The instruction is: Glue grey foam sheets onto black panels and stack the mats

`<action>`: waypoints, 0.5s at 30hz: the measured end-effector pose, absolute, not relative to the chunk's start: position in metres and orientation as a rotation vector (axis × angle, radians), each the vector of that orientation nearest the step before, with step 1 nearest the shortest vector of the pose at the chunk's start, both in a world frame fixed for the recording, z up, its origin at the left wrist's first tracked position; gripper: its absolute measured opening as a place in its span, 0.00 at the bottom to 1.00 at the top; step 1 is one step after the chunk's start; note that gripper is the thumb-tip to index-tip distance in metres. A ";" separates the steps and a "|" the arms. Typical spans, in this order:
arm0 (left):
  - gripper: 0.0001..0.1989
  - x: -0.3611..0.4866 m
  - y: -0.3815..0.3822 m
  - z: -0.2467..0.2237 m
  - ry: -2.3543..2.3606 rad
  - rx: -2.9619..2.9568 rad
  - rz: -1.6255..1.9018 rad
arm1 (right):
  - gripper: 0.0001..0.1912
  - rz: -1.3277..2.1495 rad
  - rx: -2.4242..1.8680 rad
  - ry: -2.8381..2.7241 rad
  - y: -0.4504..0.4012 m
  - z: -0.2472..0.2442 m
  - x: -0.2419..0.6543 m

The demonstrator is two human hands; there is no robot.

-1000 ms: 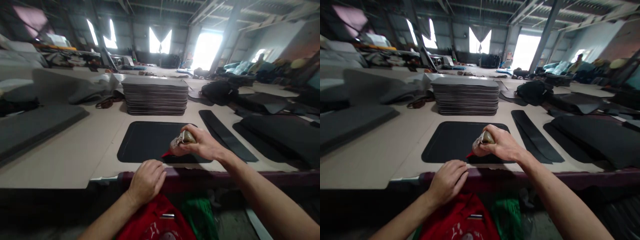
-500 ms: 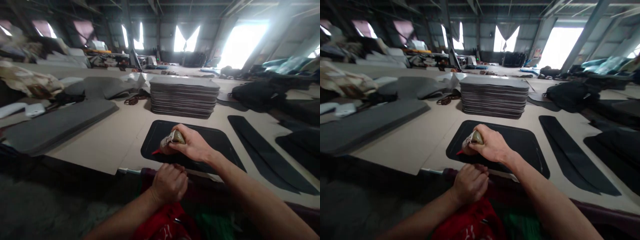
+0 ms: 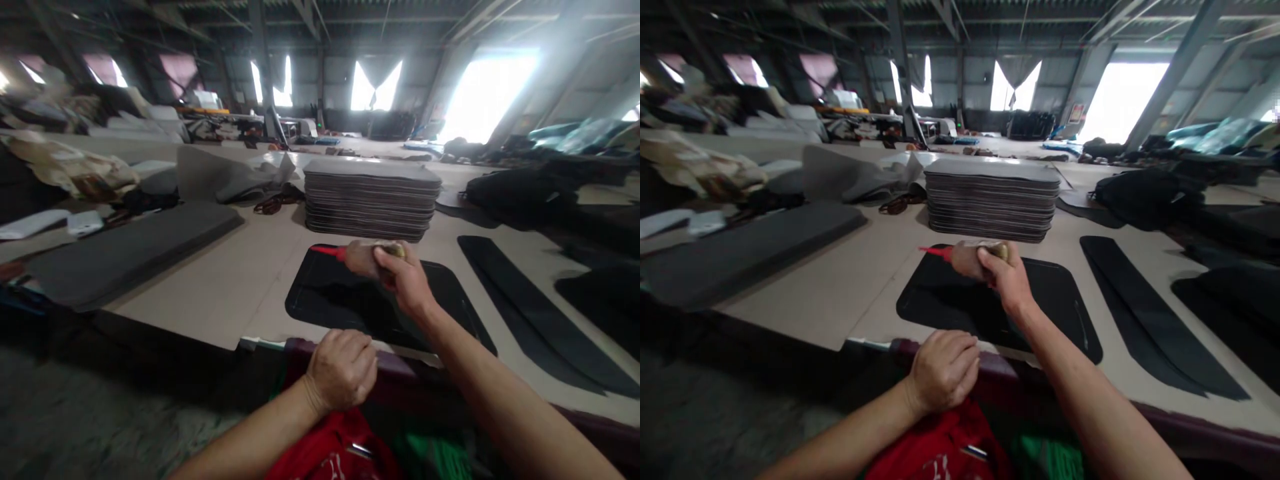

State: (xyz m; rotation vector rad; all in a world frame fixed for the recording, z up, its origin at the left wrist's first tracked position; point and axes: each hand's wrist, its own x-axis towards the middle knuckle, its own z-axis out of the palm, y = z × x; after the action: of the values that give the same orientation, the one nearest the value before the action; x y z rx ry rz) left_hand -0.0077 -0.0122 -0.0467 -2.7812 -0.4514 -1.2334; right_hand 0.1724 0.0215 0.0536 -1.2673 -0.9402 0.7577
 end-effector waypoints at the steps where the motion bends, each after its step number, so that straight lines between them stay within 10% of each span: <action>1: 0.07 -0.008 -0.012 -0.047 -0.446 -2.781 -1.247 | 0.23 0.807 -1.231 -0.816 0.017 0.054 0.182; 15: 0.09 -0.014 -0.014 -0.041 -0.489 -2.870 -1.222 | 0.19 0.854 -0.927 -0.410 -0.055 0.037 0.275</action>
State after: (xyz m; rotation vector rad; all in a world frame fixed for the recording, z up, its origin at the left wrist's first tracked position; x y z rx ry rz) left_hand -0.0141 -0.0141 -0.0413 -2.8699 -0.4888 -1.2221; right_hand 0.2747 -0.0552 0.0371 -0.9269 -0.4098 0.8536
